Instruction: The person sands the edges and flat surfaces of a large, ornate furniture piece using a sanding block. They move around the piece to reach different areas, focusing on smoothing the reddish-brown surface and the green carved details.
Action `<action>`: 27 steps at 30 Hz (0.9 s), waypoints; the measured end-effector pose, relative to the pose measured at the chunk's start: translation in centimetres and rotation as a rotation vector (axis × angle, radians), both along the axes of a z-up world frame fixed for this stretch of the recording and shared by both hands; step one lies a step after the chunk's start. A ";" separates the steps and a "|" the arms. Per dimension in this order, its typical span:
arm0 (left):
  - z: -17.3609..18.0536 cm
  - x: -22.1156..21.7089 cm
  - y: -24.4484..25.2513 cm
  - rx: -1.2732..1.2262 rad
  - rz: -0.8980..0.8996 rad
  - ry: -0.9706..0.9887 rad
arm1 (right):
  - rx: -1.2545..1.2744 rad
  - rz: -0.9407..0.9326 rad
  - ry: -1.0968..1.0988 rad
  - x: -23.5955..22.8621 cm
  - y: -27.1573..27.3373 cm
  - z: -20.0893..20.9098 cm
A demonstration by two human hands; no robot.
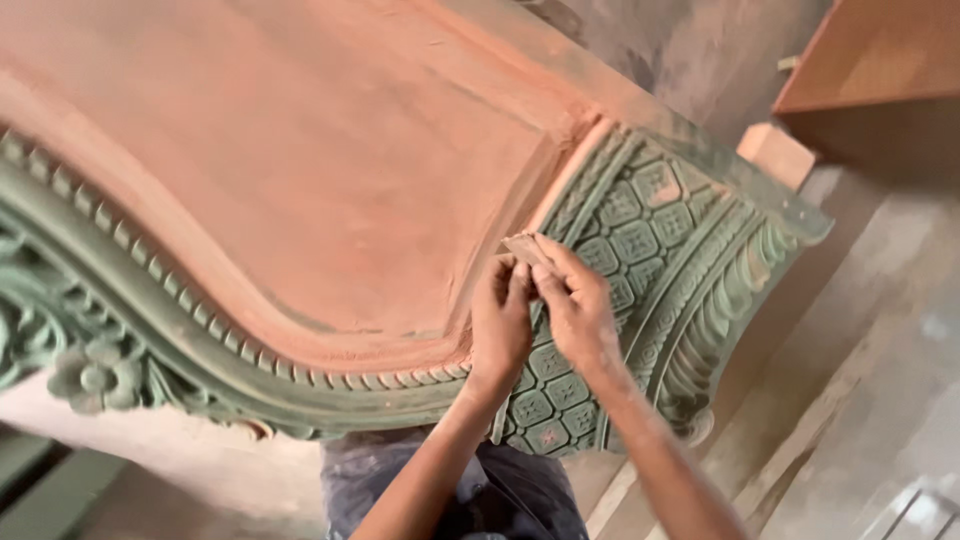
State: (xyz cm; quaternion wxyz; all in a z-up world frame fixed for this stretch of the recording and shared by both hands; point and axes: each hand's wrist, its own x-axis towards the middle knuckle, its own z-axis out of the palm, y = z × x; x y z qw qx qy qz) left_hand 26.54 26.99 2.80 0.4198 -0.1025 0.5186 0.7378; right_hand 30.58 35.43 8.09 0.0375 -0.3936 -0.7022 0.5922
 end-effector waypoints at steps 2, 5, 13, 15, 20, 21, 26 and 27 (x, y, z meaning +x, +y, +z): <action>1.6 -0.2 -2.3 -0.167 -0.050 0.267 | 0.322 0.241 -0.085 -0.6 1.5 0.2; 3.3 -0.4 -7.7 -0.445 -0.147 0.312 | 1.024 0.721 -0.162 -0.6 3.0 -1.0; 3.2 3.6 -15.6 -0.524 0.025 0.518 | 1.432 1.204 0.024 5.2 -4.4 -4.1; 3.1 4.0 -16.3 -0.524 0.028 0.583 | 1.187 1.384 -0.581 2.7 1.6 -3.8; 3.1 4.5 -17.1 -0.527 0.072 0.525 | 1.443 1.103 -0.304 3.7 -1.2 -4.7; 3.1 4.4 -16.9 -0.513 0.091 0.521 | 1.499 1.162 -0.196 5.1 -4.1 -4.5; 3.1 4.7 -17.4 -0.529 0.053 0.590 | 1.444 1.325 -0.092 3.2 0.1 -3.4; 3.1 5.1 -17.7 -0.530 0.041 0.620 | 1.480 1.317 -0.165 2.5 1.6 -3.1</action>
